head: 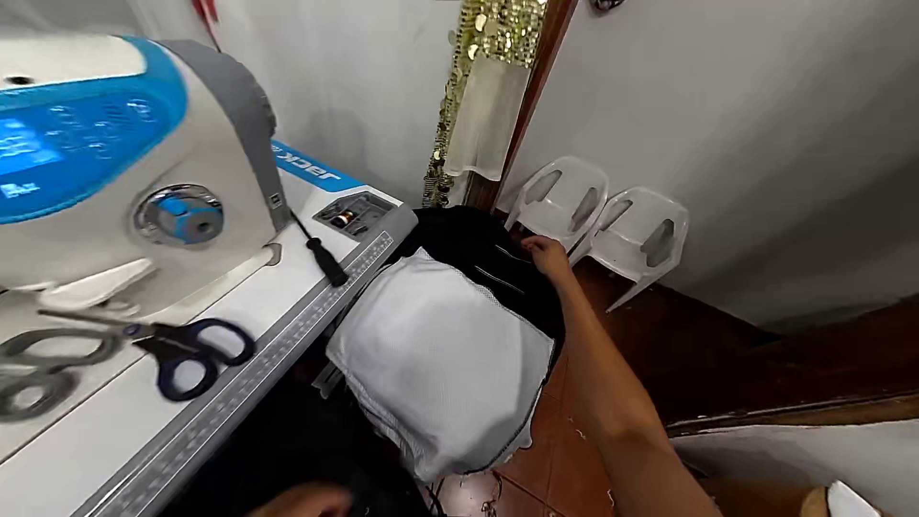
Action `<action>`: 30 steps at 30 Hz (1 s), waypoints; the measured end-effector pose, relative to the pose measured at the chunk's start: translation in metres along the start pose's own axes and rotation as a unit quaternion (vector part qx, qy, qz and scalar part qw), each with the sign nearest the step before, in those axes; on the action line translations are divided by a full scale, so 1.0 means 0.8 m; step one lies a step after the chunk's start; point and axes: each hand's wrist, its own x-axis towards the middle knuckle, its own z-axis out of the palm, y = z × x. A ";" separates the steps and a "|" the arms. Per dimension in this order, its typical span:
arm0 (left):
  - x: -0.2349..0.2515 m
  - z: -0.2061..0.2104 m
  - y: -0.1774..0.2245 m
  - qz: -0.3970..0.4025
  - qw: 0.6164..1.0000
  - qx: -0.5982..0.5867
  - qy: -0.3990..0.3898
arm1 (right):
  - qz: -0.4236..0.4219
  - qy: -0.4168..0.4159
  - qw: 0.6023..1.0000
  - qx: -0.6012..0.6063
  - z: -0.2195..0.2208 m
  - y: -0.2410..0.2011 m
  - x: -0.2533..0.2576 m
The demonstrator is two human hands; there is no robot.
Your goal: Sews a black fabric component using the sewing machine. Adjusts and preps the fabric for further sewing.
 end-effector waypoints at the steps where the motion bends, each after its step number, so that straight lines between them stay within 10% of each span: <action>1: 0.060 -0.004 0.007 0.021 0.999 -0.026 -0.021 | 0.000 -0.079 0.997 0.011 0.006 0.009 0.024; 5: 0.247 0.028 0.029 0.004 0.992 -0.120 -0.024 | -0.041 -0.278 0.960 -0.005 0.027 -0.006 0.054; 13: 0.424 0.111 0.060 -0.192 0.834 -0.512 0.067 | -0.147 -0.113 0.956 -0.226 0.035 -0.039 -0.015; 22: 0.443 0.140 0.050 -0.200 0.770 -0.594 0.120 | -0.186 -0.155 0.956 -0.166 -0.001 -0.039 -0.001; 30: 0.402 0.126 0.033 -0.189 0.774 -0.597 0.093 | -0.021 -0.221 0.944 -0.245 0.004 -0.073 -0.005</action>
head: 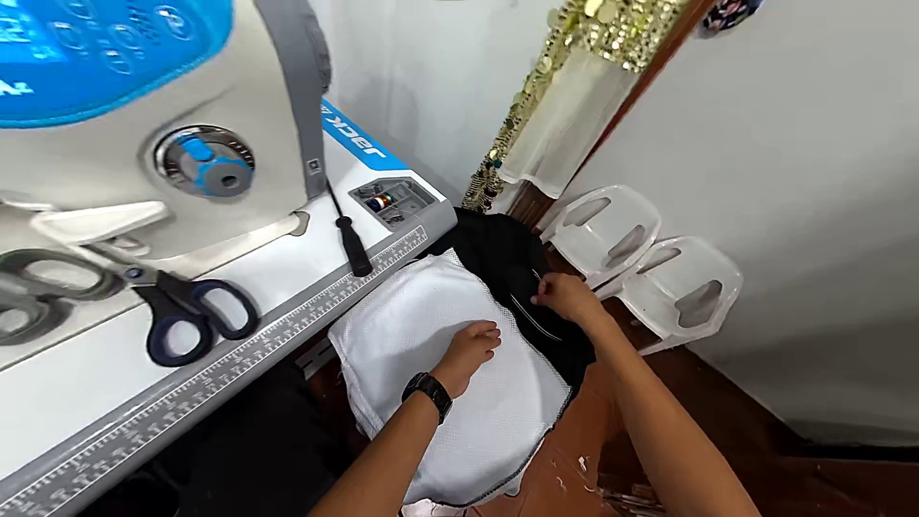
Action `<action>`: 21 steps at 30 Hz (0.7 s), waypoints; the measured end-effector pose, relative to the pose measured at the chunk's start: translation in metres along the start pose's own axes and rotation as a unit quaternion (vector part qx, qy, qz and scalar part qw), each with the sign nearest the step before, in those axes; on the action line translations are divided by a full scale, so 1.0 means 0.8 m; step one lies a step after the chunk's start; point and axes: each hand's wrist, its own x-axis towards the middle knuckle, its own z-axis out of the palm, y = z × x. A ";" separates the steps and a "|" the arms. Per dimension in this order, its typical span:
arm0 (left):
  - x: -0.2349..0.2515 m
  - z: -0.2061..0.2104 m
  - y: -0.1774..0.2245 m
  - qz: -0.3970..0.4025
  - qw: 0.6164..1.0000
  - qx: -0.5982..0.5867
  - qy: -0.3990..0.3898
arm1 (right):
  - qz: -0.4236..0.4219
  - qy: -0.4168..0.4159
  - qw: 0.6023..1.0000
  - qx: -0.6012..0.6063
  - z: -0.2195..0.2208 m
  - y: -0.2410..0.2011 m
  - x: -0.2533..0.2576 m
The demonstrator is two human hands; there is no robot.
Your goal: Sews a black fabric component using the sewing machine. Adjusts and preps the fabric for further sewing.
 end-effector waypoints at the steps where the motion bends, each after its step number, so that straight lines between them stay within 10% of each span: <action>1: -0.002 -0.003 0.000 0.004 1.000 0.000 -0.003 | 0.014 0.005 1.000 -0.027 -0.014 -0.009 -0.018; 15: -0.130 0.095 0.090 0.182 0.950 -0.233 -0.099 | -0.296 0.441 0.826 -0.190 -0.145 -0.162 -0.278; 18: -0.179 0.048 0.098 0.283 0.955 -0.004 0.085 | -0.336 0.411 0.812 -0.241 -0.182 -0.192 -0.310; 21: -0.260 -0.040 0.112 0.335 0.830 0.276 0.350 | -0.336 0.335 0.826 -0.304 -0.209 -0.222 -0.326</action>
